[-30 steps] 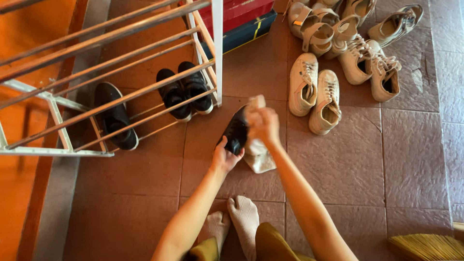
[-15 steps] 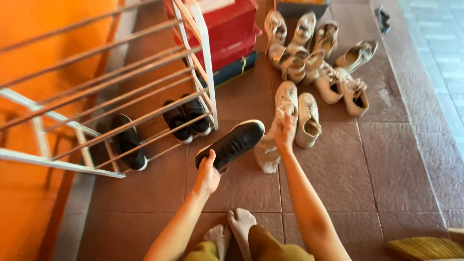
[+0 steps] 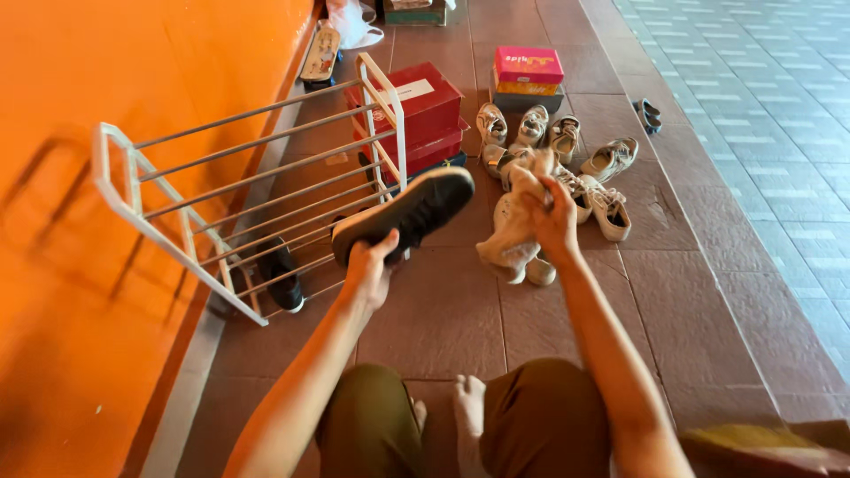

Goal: The person sits on the floor and wipes a black shoe with a cloth, focusing on the sole and sides. They place the shoe on a metal rack and continue wiping another black shoe from a pile on the floor.

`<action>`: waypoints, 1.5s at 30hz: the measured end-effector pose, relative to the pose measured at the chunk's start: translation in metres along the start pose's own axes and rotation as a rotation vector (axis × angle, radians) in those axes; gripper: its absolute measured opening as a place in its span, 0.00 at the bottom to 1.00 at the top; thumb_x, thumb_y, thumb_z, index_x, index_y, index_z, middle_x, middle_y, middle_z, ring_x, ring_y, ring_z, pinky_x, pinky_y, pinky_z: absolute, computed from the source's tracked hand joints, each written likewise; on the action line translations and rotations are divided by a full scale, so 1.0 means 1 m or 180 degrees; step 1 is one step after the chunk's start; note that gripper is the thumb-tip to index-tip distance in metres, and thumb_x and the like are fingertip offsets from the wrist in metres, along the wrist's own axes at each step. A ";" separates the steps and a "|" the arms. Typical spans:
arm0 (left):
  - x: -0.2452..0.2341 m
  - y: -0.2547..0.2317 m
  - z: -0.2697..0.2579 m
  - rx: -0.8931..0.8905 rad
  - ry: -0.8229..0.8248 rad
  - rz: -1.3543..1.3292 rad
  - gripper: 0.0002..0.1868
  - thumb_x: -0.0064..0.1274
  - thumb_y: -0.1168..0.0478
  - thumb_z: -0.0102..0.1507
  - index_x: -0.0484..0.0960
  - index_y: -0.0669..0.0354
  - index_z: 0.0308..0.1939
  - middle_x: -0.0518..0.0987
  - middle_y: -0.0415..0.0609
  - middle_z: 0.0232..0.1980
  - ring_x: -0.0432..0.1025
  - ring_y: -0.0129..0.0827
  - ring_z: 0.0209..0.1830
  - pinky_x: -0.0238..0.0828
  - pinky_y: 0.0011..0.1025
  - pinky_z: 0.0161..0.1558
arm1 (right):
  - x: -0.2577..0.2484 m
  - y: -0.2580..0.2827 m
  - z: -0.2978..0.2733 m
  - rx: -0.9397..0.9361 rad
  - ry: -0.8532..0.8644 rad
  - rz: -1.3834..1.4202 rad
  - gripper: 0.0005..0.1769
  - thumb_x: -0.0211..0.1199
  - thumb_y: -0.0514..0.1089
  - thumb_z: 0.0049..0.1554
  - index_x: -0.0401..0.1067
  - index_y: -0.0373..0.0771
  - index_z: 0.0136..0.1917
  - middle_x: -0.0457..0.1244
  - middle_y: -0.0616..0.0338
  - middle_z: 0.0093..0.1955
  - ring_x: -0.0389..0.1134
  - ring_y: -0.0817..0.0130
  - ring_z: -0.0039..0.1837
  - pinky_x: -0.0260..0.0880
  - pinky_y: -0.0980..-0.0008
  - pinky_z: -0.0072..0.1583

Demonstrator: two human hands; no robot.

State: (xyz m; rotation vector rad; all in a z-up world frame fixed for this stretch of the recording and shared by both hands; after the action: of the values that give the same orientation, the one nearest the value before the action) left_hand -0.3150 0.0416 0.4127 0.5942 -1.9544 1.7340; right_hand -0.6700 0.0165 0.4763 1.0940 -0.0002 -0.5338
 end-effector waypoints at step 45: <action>0.014 0.143 -0.001 0.1851 0.0705 0.2776 0.18 0.54 0.70 0.63 0.75 0.66 0.58 0.78 0.60 0.58 0.72 0.41 0.58 0.68 0.32 0.57 | 0.125 0.017 -0.141 -0.0651 0.0647 -0.0155 0.15 0.57 0.34 0.52 0.73 0.44 0.52 0.65 0.53 0.52 0.64 0.53 0.60 0.62 0.55 0.62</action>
State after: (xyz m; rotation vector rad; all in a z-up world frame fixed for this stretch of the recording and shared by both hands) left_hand -0.4112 0.0582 0.3069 -0.3649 -1.6275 2.7791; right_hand -0.5175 0.0899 0.3914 0.9455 0.2541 -0.4537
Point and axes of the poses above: each hand's wrist, its own z-axis towards the middle knuckle, its own x-axis out of the palm, y = z × x, the point moved 9 cm from there along z, towards the middle knuckle
